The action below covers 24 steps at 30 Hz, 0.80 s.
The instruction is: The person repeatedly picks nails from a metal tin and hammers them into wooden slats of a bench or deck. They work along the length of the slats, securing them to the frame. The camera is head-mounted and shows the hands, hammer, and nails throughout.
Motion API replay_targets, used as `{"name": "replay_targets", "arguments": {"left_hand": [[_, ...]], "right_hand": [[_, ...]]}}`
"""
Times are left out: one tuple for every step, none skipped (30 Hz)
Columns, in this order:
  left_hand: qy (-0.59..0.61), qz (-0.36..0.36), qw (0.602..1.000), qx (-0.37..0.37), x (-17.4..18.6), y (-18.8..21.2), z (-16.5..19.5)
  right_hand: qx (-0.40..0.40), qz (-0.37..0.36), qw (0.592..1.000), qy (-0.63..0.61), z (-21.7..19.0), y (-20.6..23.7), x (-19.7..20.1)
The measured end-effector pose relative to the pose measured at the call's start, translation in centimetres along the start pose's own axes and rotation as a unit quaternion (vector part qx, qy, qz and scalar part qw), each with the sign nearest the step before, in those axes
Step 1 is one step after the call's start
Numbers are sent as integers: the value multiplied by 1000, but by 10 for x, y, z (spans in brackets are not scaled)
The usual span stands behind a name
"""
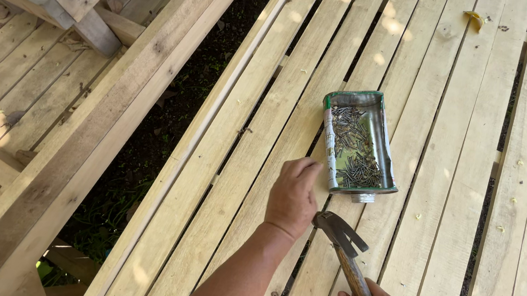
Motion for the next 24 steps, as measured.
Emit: {"name": "replay_targets", "arguments": {"left_hand": [[33,-10,999,-27,-7,-19,13],[50,-29,998,-24,-14,-36,21],[67,-48,996,-22,-22,-51,29],[85,-68,994,-20,-29,-64,35],[75,-120,990,2,-41,-72,34],[66,-171,983,26,-54,-77,34],[57,-223,972,48,-67,-78,33],[23,-266,963,39,-78,-78,37],[-12,-308,951,29,-89,-77,39],[-48,-349,936,19,-100,-75,41],[-70,-362,929,22,-107,-74,41],[-92,-374,923,26,-114,-74,41],[-115,-384,916,29,-120,-75,40],[-122,-370,920,32,-123,-79,40],[-129,-356,925,35,-126,-83,40],[-135,-345,928,39,-129,-85,41],[-131,-342,929,42,-132,-85,40],[-128,-340,931,45,-134,-85,38],[-125,-336,933,49,-135,-85,36],[-117,-351,928,51,-139,-82,34],[-110,-367,922,52,-142,-79,31],[-105,-383,916,55,-144,-75,28],[-98,-371,922,51,-142,-76,28],[-92,-356,929,47,-139,-78,26]], "right_hand": [[2,-5,1000,0,-6,-2,0],[4,-12,1000,0,-12,-4,-1],[6,-19,1000,0,-16,-5,-3],[0,-15,1000,-8,-17,-5,-4],[-7,-10,1000,-15,-16,-5,-4],[-16,-6,1000,-21,-15,-5,-5],[-16,-7,1000,-7,-13,-5,-7],[-15,-7,1000,6,-11,-5,-9],[-16,-7,1000,20,-9,-5,-10],[-10,5,1000,5,-8,-6,-9],[-4,16,1000,-8,-7,-6,-9],[2,26,999,-21,-6,-7,-8],[12,40,999,-34,-7,-8,-7],[22,53,997,-47,-7,-9,-6],[31,65,996,-59,-7,-10,-5],[19,62,997,-50,-3,-11,-8],[5,57,998,-41,2,-11,-11],[-7,52,998,-32,6,-11,-13],[-3,45,999,-22,7,-12,-16],[1,38,999,-13,8,-13,-18],[5,31,1000,-4,8,-16,-20],[18,32,999,7,7,-16,-20],[28,35,999,10,5,-19,-19],[38,37,999,10,3,-21,-19]]}}
Point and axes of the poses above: each hand's wrist, its own y-axis away from the middle knuckle, its own x-axis out of the back of the hand, z = x × y, the point moved 10 cm from there along -y, towards the middle knuckle, and after that the axes turned 3 degrees about -y, right-handed, at the moved point
